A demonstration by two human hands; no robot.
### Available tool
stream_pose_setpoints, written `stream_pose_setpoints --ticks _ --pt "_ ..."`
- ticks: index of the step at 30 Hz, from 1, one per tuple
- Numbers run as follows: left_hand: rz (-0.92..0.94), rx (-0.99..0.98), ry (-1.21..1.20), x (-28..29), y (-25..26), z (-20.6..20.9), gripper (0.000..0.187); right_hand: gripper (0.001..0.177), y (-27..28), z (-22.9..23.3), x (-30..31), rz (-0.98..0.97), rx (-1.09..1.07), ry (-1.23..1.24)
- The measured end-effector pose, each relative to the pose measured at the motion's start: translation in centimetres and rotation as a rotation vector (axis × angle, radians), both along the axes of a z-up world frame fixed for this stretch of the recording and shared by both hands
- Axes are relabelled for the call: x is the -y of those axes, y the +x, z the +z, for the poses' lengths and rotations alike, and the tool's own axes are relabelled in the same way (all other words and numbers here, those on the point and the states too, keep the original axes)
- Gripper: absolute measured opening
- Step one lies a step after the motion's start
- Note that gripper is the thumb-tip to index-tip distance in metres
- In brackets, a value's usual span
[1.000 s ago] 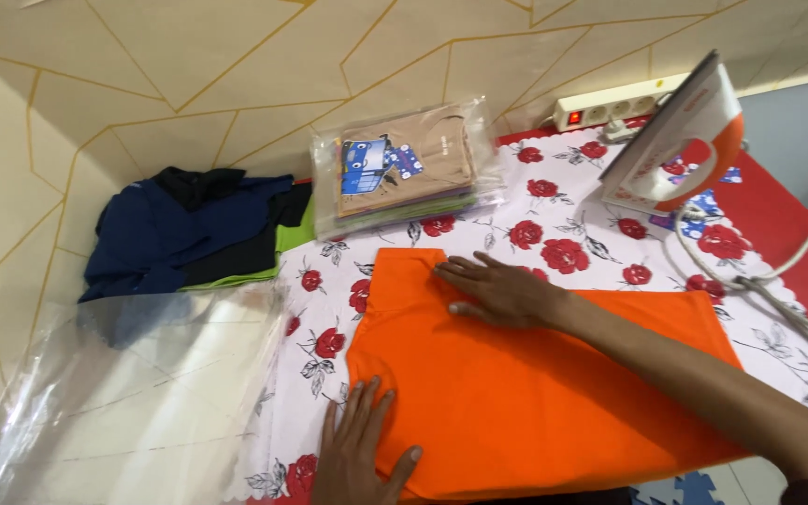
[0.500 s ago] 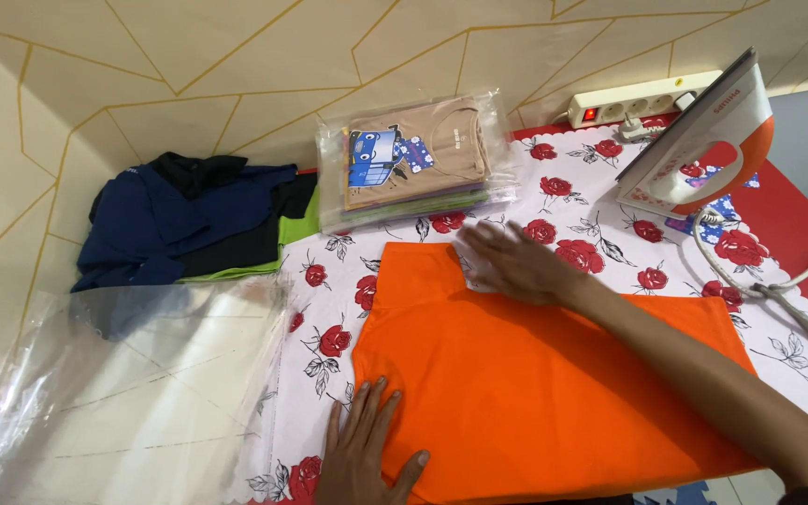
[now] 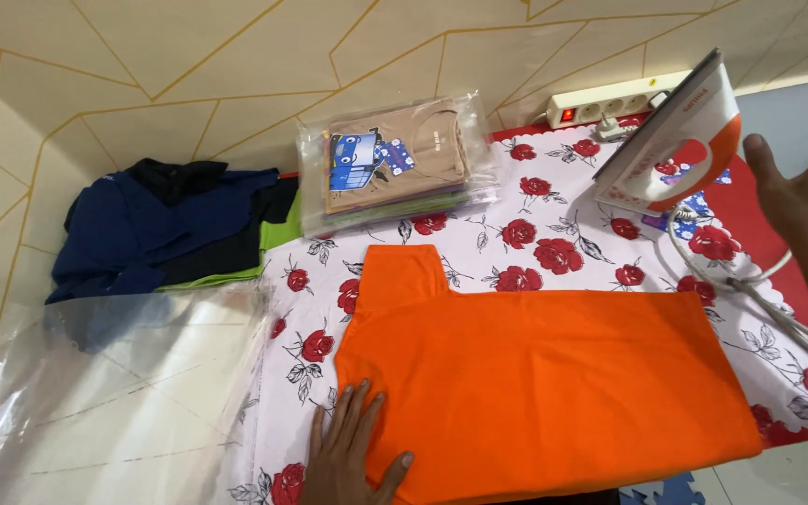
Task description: Ironing an orange t-shirt on an ironing board and then folding it neatly.
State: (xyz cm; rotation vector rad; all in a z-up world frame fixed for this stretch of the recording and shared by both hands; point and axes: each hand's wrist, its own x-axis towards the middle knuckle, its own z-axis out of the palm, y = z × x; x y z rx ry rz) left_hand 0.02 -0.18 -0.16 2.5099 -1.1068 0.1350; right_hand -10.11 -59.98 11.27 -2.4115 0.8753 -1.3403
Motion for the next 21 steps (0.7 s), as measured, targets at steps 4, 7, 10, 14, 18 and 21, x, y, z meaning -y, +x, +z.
stream_pose_setpoints --ticks 4,7,10,14,18,21 --pt "-0.005 0.033 0.027 -0.2 0.3 -0.7 0.081 0.052 -0.2 -0.4 0.5 0.445 0.017 0.592" --pt "-0.005 0.02 0.0 -0.1 0.2 -0.4 0.08 0.049 1.2 -1.3 -0.3 0.569 0.024 0.617" --pt "0.005 -0.029 0.004 0.2 -0.1 0.4 0.08 0.04 4.0 -3.0 1.2 0.65 0.178 0.652" --pt "0.014 -0.055 0.002 0.3 -0.1 0.4 0.081 0.039 6.9 -2.3 -2.0 0.623 0.276 0.536" --pt "0.007 0.04 -0.012 0.1 0.2 -0.6 0.08 0.029 9.0 -1.2 -5.3 0.522 0.287 0.335" --pt "0.0 0.068 -0.015 0.1 0.3 -0.9 0.082 0.021 10.4 1.4 -9.6 0.546 0.024 0.109"
